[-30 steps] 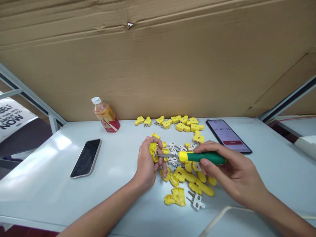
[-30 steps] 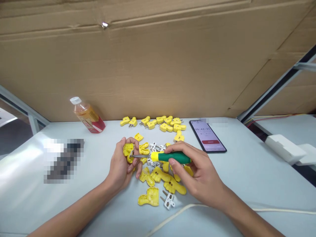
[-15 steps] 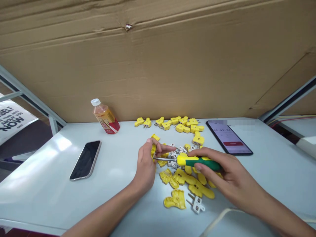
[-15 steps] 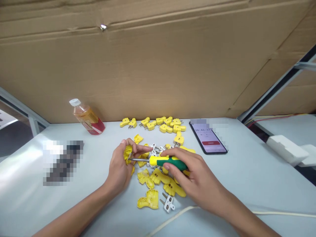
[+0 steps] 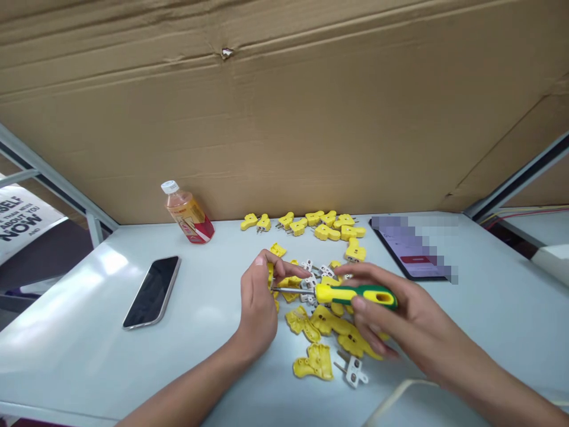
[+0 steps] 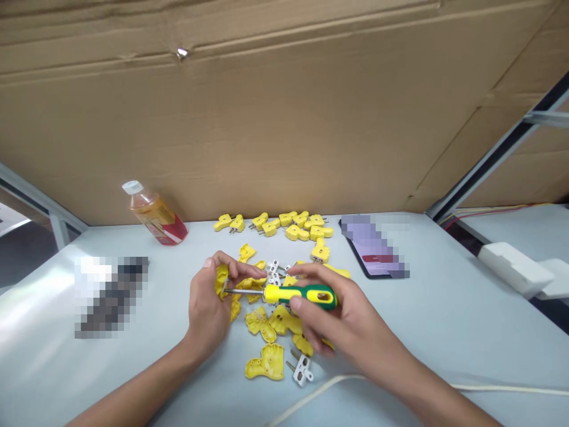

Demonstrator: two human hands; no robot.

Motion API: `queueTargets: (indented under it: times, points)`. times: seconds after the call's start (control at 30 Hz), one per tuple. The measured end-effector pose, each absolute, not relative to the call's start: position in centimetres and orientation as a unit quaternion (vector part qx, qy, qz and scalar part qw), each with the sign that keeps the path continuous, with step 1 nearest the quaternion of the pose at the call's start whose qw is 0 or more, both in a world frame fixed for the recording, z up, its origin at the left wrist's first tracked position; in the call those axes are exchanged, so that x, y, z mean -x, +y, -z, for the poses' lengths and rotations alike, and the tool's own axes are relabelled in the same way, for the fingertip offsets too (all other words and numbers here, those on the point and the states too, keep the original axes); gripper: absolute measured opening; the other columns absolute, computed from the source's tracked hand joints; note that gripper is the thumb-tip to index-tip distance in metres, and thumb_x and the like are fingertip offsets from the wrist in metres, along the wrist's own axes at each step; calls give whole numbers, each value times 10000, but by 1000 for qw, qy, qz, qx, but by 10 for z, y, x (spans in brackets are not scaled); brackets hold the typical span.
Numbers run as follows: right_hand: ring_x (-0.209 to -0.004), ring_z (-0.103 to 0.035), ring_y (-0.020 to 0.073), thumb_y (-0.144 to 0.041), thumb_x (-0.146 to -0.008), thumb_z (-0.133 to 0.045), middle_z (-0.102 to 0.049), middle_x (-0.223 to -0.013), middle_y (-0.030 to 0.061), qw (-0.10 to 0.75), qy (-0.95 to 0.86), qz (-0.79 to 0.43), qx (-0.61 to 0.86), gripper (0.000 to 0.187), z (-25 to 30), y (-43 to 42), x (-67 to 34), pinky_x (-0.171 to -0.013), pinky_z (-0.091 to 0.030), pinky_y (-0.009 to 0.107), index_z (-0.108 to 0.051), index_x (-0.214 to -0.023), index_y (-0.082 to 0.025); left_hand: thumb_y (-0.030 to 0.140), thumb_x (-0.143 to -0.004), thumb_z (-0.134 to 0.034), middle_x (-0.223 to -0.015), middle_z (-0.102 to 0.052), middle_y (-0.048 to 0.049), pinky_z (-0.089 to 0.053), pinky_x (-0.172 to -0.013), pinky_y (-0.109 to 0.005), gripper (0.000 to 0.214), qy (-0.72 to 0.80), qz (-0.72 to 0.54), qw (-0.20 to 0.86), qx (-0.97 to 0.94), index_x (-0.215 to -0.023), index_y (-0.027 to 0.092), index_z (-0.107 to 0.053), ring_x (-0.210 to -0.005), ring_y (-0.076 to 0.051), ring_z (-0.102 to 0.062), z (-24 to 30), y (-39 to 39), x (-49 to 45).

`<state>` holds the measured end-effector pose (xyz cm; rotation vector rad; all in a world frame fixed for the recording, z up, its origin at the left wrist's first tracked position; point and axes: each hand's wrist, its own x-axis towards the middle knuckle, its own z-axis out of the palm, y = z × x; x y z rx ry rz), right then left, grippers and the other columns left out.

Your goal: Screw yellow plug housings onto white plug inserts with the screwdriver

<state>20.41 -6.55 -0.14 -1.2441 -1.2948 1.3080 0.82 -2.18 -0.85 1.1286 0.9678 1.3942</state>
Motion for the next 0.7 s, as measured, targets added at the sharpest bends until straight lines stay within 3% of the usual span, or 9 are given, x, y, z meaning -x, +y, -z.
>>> queueTargets:
  times: [0.1, 0.17, 0.23, 0.33, 0.43, 0.5, 0.57, 0.63, 0.7]
  points:
    - [-337, -239, 13, -692, -791, -767, -659, -653, -28, 322, -352, -733, 485, 557, -1, -66, -208, -305, -183, 148, -693, -1115, -246, 632, -988, -542, -717, -782, -67, -576, -867, -395, 501, 368, -621, 483, -496, -681, 236, -546, -813, -268, -768, 7, -26, -7]
    - [-348, -254, 13, -669, -761, -804, -661, -664, -20, 294, -371, -739, 479, 573, 0, -68, -210, -316, -185, 148, -717, -1135, -244, 629, -982, -553, -694, -768, -65, -585, -855, -398, 500, 352, -631, 471, -506, -670, 238, -540, -789, -268, -766, 5, -27, -6]
    - [-392, -435, 66, -595, -835, -771, -704, -707, 17, 329, -498, -631, 495, 494, 4, -69, -210, -343, -345, 181, -762, -1191, -253, 604, -990, -544, -684, -763, -63, -588, -858, -401, 486, 354, -618, 483, -509, -668, 241, -523, -773, -264, -764, 4, -25, -5]
    - [-731, -748, 207, -283, -953, -647, -814, -956, 98, 404, -724, -308, 467, 330, 12, -70, -208, -609, -631, 316, -799, -1247, -282, 547, -1013, -498, -665, -758, -54, -587, -839, -395, 455, 385, -572, 536, -487, -675, 243, -491, -747, -258, -763, 3, -18, -3]
    - [-915, -793, 244, -54, -920, -548, -834, -1000, 87, 442, -799, -134, 385, 474, 14, -68, -204, -793, -664, 365, -815, -1224, -299, 504, -1020, -452, -641, -747, -50, -578, -799, -383, 438, 419, -535, 577, -454, -674, 237, -492, -731, -260, -758, 3, -13, -4]
    - [-825, -782, 223, -96, -904, -622, -826, -970, 72, 459, -760, -204, 412, 382, 12, -68, -201, -719, -656, 333, -833, -1149, -299, 499, -1020, -438, -633, -739, -48, -571, -789, -378, 439, 428, -532, 584, -439, -676, 235, -500, -732, -260, -754, 3, -14, -4]
    - [-602, -693, 160, -275, -891, -734, -794, -911, 58, 449, -647, -391, 476, 273, 6, -67, -199, -518, -576, 272, -812, -1152, -286, 510, -1023, -448, -631, -732, -47, -566, -783, -374, 441, 421, -551, 564, -448, -681, 237, -498, -729, -258, -748, 3, -18, -5]
    - [-399, -450, 63, -526, -867, -758, -721, -768, 19, 403, -478, -591, 509, 404, 2, -66, -199, -353, -349, 185, -762, -1172, -260, 547, -1020, -479, -637, -726, -47, -567, -773, -375, 456, 395, -582, 528, -475, -686, 238, -501, -716, -256, -739, 3, -24, -6]
    - [-357, -222, 7, -714, -810, -735, -602, -621, -43, 328, -353, -722, 497, 547, 1, -65, -200, -341, -160, 141, -729, -1072, -234, 597, -1006, -513, -649, -722, -50, -576, -776, -387, 480, 359, -605, 505, -500, -689, 236, -518, -706, -257, -733, 3, -29, -6]
